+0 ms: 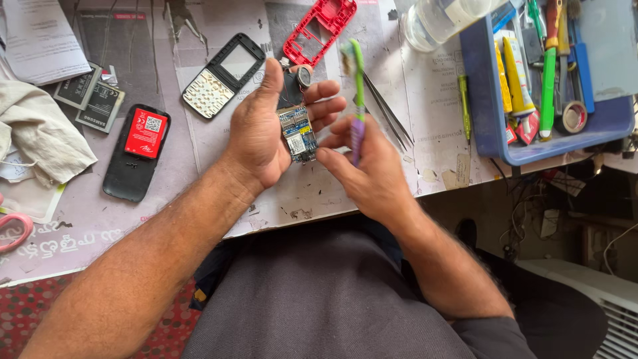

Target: The person cleans a disassembled mobile phone's internal components using a spray bottle and a toothbrush. They spray liquid onto the circuit board and screen assembly, then scrub both sides of the components with the toothbrush.

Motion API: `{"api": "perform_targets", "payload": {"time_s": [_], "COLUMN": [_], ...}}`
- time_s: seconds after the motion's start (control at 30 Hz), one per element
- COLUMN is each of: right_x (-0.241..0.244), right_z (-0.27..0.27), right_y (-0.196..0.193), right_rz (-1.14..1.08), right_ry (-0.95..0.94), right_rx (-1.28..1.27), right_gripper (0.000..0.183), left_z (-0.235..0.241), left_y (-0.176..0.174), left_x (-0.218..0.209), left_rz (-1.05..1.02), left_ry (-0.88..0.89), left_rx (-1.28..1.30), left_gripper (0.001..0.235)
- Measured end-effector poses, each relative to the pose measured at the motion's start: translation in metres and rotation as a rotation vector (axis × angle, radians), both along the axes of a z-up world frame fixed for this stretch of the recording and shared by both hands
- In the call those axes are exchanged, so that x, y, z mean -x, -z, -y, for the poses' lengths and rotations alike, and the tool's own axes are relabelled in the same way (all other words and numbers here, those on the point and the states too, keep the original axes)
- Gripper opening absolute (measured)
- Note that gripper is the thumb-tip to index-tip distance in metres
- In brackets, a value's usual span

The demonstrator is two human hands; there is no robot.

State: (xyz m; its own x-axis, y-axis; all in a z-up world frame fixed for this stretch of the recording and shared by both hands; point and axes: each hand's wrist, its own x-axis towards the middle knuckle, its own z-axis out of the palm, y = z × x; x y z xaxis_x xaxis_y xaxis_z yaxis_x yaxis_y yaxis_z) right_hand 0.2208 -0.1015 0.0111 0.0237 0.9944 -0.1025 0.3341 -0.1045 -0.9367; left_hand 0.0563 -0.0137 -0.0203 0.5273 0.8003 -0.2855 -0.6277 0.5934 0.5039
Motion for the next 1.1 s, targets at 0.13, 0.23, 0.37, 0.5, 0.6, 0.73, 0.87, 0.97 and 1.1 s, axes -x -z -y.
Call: {"api": "perform_targets", "payload": {"time_s": [0.13, 0.23, 0.37, 0.5, 0.6, 0.73, 0.87, 0.97, 1.1], "right_x": [0.004, 0.003, -0.002, -0.005, -0.002, 0.001, 0.006, 0.009, 0.012], "right_z": [-0.010, -0.011, -0.007, -0.002, 0.001, 0.001, -0.001, -0.001, -0.001], "right_y": [0.007, 0.006, 0.005, 0.006, 0.007, 0.007, 0.004, -0.002, -0.014], "right_rz": [-0.245, -0.483, -0.608, -0.611, -0.617, -0.574, -0.536, -0.465, -0.366], "right_ry": [0.018, 0.076, 0.148, 0.174, 0.188, 0.185, 0.176, 0.154, 0.093], "right_rx": [0.143, 0.259, 0.331, 0.360, 0.391, 0.416, 0.456, 0.492, 0.540], "right_gripper": [0.026, 0.021, 0.022, 0.022, 0.024, 0.024, 0.025, 0.022, 0.014], "left_z": [0.000, -0.004, -0.012, -0.022, -0.025, -0.026, -0.024, -0.021, -0.023], "left_y": [-0.002, -0.004, -0.014, -0.032, -0.043, -0.051, -0.051, -0.049, -0.044], "left_x": [0.000, -0.001, 0.007, 0.022, 0.029, 0.036, 0.040, 0.040, 0.036], "left_rz": [0.021, 0.006, -0.283, -0.587, -0.855, -1.094, -1.199, -1.315, -1.530], "left_ry": [0.025, 0.031, 0.138, 0.297, 0.373, 0.397, 0.405, 0.421, 0.373], "left_rx": [0.042, 0.085, 0.034, 0.021, -0.096, -0.276, -0.403, -0.531, -0.824], "left_gripper": [0.072, 0.074, 0.074, 0.071, 0.070, 0.066, 0.063, 0.059, 0.059]}}
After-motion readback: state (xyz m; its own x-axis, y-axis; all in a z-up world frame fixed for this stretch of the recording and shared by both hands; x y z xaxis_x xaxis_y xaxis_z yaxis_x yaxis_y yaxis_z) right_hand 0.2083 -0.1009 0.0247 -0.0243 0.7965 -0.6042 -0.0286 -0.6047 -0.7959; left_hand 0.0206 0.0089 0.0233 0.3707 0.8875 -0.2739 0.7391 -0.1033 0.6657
